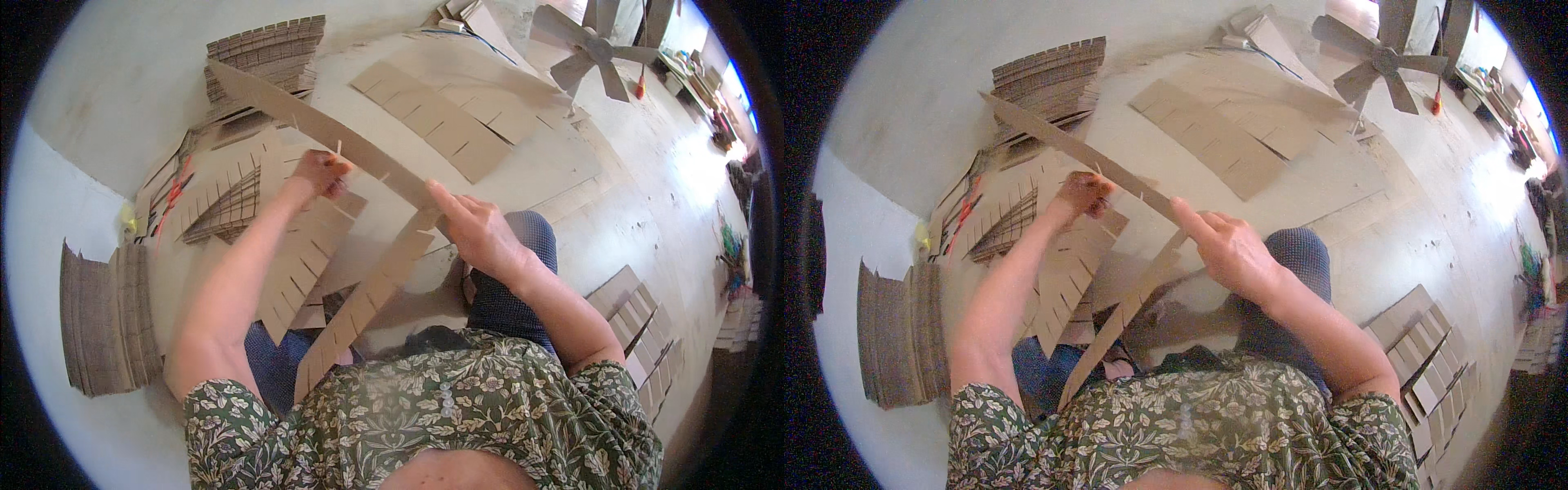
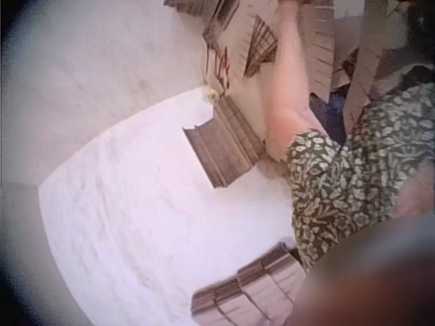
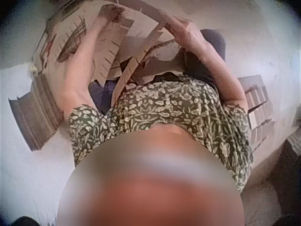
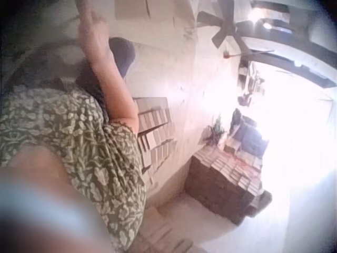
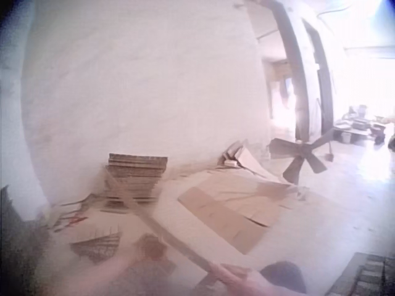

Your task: The person sits on the floor and assembles pre-cut cardboard pieces into a grid-like divider structure. They fold and interlock the pieces by hand, then stack the completed units with others nearby.

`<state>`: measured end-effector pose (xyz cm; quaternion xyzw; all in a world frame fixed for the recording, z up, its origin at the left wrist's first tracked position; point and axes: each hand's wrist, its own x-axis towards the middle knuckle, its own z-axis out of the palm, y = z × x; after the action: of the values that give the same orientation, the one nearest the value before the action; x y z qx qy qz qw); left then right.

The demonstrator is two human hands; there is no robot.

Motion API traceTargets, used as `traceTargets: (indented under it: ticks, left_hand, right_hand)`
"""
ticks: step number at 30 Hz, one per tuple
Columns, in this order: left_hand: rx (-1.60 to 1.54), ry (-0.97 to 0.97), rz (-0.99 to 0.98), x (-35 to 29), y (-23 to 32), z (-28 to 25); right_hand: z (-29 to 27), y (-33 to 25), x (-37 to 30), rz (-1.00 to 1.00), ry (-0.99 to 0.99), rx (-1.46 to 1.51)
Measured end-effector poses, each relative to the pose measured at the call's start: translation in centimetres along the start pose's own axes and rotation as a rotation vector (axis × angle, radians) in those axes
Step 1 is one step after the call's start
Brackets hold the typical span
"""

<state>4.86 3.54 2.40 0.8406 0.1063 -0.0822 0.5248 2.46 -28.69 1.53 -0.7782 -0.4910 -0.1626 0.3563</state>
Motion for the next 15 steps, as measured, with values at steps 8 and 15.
traceTargets:
  ticks: [8,15]
  left_hand:
    - [-0.002,0.005,0.016,-2.2,2.0,6.3]
    - [0.018,-0.06,0.1,-1.4,1.1,7.2]
  right_hand:
    - [-0.2,0.3,-1.2,0.13,-0.057,-0.01]
    - [-0.5,0.8,-1.5,0.119,-0.057,0.033]
